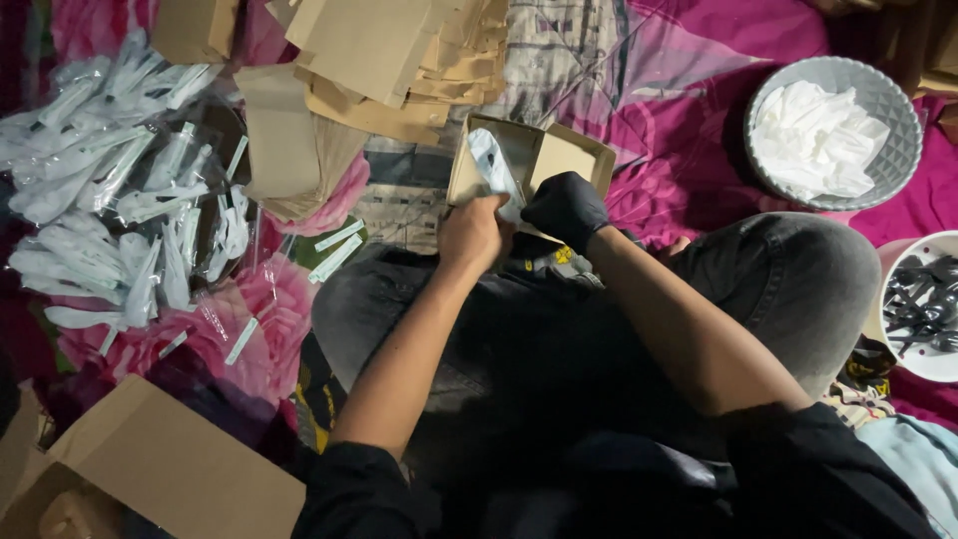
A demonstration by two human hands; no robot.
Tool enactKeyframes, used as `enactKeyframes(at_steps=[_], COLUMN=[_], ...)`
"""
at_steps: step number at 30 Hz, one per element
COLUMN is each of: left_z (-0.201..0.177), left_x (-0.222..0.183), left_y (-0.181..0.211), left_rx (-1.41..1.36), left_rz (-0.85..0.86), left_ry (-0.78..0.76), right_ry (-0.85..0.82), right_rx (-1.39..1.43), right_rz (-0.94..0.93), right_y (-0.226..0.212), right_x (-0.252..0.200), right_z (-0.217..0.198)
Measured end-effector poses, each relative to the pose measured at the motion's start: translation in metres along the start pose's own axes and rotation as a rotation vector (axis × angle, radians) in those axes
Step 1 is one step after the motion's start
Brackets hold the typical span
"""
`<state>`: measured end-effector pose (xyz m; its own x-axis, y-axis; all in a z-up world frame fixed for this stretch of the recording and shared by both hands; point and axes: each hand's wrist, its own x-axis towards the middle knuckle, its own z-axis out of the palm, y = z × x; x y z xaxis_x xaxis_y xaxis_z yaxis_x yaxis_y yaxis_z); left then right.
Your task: Folding small cardboard boxes and placing individually wrapped plastic forks inside them for packaging.
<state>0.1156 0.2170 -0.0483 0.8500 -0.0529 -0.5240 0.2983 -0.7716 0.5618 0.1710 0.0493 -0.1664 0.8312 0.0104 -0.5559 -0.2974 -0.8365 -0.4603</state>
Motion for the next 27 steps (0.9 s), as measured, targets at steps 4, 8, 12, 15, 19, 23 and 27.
enactKeyframes(at_steps=[4, 8, 12, 15, 19, 23, 27], left_z=[0.002, 0.004, 0.009, 0.015, 0.019, 0.028, 0.035], left_x=[0.018, 0.028, 0.039, 0.048, 0.054, 0.064, 0.072], left_y=[-0.006, -0.019, -0.024, -0.029, -0.032, -0.035, -0.035], left_rx=[-0.027, 0.025, 0.069, 0.106, 0.116, 0.109, 0.191], left_rz=[0.016, 0.053, 0.047, 0.043, 0.025, -0.022, -0.054], left_ry=[0.008, -0.015, -0.013, -0.008, 0.013, 0.012, 0.01], right_ry=[-0.006, -0.09, -0.014, -0.018, -0.009, -0.008, 0.042], right_rx=[-0.048, -0.301, -0.037, 0.002, -0.009, -0.063, -0.204], right_rz=[-0.043, -0.1, 0.0, 0.022, 0.058, 0.025, 0.014], right_y=[-0.01, -0.012, -0.006, -0.016, -0.018, -0.037, -0.046], right_x=[0.006, 0.026, 0.023, 0.012, 0.015, -0.004, -0.013], right_z=[-0.006, -0.001, 0.003, -0.001, 0.005, -0.014, -0.012])
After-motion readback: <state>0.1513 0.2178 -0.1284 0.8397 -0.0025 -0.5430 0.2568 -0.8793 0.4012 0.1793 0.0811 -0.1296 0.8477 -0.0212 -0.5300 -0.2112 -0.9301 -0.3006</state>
